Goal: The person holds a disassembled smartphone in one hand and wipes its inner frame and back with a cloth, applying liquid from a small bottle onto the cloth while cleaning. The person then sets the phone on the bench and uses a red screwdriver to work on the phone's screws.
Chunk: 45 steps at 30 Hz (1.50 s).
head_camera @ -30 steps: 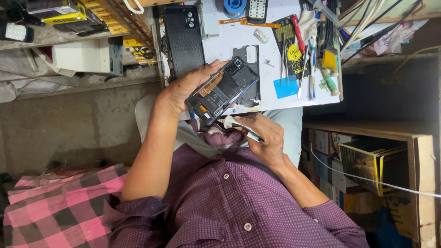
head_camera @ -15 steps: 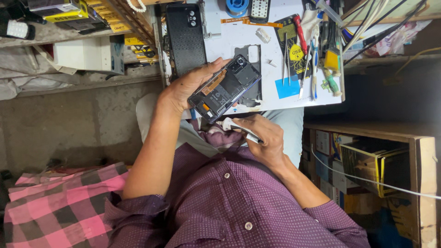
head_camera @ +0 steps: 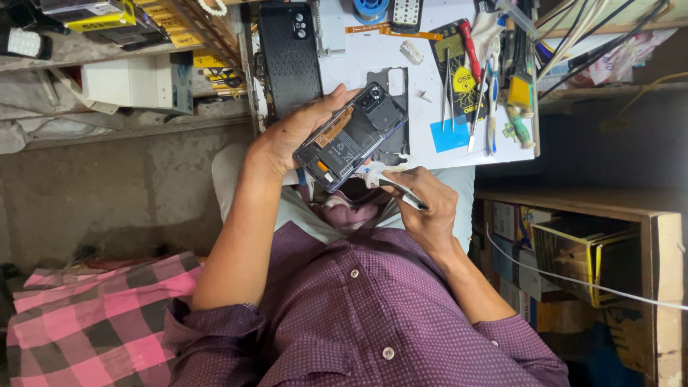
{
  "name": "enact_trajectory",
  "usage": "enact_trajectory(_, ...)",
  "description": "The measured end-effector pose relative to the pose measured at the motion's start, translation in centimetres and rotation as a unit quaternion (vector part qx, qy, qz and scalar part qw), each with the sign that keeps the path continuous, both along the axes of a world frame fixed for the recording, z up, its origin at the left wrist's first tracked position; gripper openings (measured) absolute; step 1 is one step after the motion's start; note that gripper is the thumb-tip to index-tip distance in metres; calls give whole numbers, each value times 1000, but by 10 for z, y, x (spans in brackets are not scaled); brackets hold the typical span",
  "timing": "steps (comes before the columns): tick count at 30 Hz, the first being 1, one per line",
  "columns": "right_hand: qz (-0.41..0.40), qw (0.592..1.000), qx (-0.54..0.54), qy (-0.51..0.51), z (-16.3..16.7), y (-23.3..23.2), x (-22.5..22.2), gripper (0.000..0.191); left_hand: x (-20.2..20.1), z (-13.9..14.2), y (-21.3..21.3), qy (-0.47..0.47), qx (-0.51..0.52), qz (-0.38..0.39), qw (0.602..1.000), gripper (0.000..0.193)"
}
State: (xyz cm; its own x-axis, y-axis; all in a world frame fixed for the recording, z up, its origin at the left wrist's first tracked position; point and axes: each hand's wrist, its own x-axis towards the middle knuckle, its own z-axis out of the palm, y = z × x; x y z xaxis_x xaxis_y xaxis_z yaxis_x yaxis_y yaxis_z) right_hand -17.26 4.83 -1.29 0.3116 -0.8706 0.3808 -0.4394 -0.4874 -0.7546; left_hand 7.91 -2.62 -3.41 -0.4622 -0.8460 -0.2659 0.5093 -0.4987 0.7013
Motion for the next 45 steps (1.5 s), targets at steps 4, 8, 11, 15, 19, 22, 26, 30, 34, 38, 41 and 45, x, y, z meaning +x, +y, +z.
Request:
enact_trajectory(4,-9,1000,-3,-3,-2,-1,-3,33,0,2,2,35,-8,-35,999,88)
enact_trajectory(8,-21,1000,-1,3,-4,-2,-7,32,0,1,2,23,7,-32,999,94)
enact_trajectory(11,-34,999,14,-35,-6,-3,-8,30,1,-1,1,27,18,-42,999,97)
enact_trajectory(15,-43,998,24,-47,-7,-6,-10,28,-1,-2,0,30,21,-38,999,99)
enact_trajectory(19,-42,998,16,-34,-6,-6,-9,29,-1,1,1,33,9,-55,998,100)
enact_trajectory(22,-42,999,12,-24,-4,-6,-8,29,-1,4,2,38,8,-59,997,102)
enact_trajectory(26,-46,999,4,-17,-2,-7,-9,29,-3,9,5,24,1,-52,998,103)
enact_trajectory(30,-50,999,-9,-2,-2,-10,-12,31,-4,11,4,18,3,-53,998,104)
enact_trajectory(34,-52,998,-21,4,-2,-11,-13,31,-4,10,4,25,5,-61,998,104)
enact_trajectory(38,-51,998,-21,15,-1,-8,-12,30,-5,9,4,22,8,-53,998,104)
enact_trajectory(41,-46,998,-32,16,0,-10,-12,31,-4,9,4,31,6,-58,998,103)
enact_trajectory(45,-42,999,-30,13,2,-12,-14,30,-5,10,4,27,1,-63,998,102)
